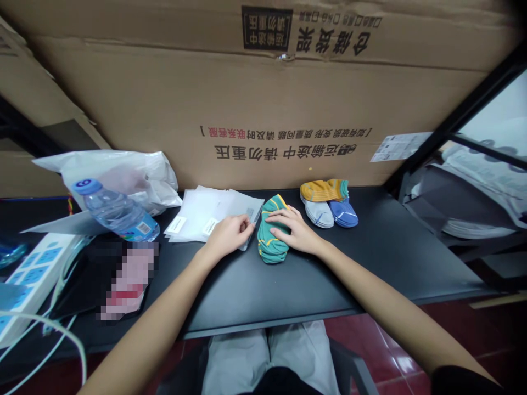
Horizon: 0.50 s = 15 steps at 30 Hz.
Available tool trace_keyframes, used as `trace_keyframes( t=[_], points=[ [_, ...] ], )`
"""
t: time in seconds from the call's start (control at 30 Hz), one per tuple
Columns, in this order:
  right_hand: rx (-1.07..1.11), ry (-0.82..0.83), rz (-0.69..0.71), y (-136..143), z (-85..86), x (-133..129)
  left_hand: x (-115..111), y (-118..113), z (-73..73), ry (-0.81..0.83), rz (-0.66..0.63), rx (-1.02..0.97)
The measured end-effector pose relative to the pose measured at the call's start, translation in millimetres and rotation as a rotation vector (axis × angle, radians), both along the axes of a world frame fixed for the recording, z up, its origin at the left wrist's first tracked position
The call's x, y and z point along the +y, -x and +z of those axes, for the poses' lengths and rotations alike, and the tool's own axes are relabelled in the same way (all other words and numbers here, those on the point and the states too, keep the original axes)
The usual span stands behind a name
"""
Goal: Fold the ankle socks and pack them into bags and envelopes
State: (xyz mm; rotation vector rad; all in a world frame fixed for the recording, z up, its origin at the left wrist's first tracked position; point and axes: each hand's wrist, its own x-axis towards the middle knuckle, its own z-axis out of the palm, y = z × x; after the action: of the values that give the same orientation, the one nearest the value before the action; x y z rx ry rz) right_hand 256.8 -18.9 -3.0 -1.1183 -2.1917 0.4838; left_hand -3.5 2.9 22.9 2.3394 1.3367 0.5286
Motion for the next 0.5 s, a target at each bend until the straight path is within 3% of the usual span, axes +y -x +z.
trace_keyframes(
  t=[0.33, 0.5],
  points=[
    [0.018, 0.006, -0.033, 5.7, -5.6, 2.3, 3.5, 4.4, -1.7, 0.023, -0.047, -0.055],
    [0.024, 0.006, -0.069, 8.0, -7.0, 3.9, -1.6, 3.3, 11.5, -0.013, 0.001, 0.045]
  ],
)
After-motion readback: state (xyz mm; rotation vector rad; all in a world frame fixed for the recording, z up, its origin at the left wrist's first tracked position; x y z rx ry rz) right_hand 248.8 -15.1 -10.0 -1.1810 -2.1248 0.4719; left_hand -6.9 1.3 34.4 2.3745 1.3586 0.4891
